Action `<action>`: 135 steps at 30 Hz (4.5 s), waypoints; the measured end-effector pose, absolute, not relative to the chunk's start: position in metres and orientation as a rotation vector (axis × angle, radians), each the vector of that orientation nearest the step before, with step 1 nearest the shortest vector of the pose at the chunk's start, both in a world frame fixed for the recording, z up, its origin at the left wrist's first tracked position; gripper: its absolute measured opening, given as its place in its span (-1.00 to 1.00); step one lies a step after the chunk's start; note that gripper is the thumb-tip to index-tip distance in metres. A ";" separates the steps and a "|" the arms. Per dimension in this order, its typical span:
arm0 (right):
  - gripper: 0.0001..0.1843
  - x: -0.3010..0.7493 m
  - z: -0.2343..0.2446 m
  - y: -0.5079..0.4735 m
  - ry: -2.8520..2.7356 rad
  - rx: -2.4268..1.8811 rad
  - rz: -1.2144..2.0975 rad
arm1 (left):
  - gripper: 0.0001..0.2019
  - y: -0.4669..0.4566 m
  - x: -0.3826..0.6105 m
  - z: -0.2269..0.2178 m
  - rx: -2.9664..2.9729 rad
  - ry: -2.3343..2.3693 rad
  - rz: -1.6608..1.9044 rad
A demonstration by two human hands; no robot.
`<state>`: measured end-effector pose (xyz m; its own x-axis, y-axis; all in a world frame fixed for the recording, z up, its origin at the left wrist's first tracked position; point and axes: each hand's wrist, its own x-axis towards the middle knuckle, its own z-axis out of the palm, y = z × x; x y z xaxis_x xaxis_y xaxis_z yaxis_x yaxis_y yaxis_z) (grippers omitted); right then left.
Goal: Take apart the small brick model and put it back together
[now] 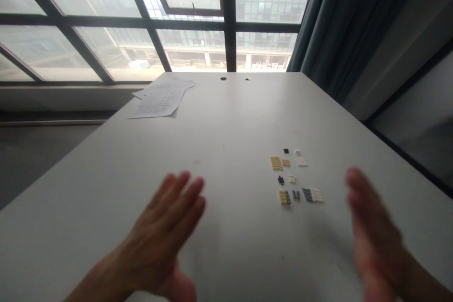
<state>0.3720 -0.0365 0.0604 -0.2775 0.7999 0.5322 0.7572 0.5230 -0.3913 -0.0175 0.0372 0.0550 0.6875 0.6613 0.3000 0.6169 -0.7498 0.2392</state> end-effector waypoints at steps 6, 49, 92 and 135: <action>0.06 0.320 0.017 -0.035 -2.829 -0.762 0.453 | 0.06 0.028 0.019 0.025 2.811 0.571 0.012; -0.53 0.343 0.003 -0.043 -2.419 -0.823 0.025 | -0.61 0.024 0.069 0.002 3.152 0.285 0.463; -0.03 0.417 -0.036 0.135 -2.390 -1.776 -0.016 | 0.12 0.148 0.199 -0.015 2.869 0.655 0.242; 0.01 0.218 -0.019 0.148 -2.636 -1.129 0.263 | -0.07 0.096 0.037 -0.012 2.710 1.446 0.059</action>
<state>0.2184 0.1476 -0.0188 -0.6638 0.7291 0.1667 0.6818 0.6815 -0.2658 0.0373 0.0957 -0.0122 0.5567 0.8307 0.0009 0.8280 -0.5550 0.0792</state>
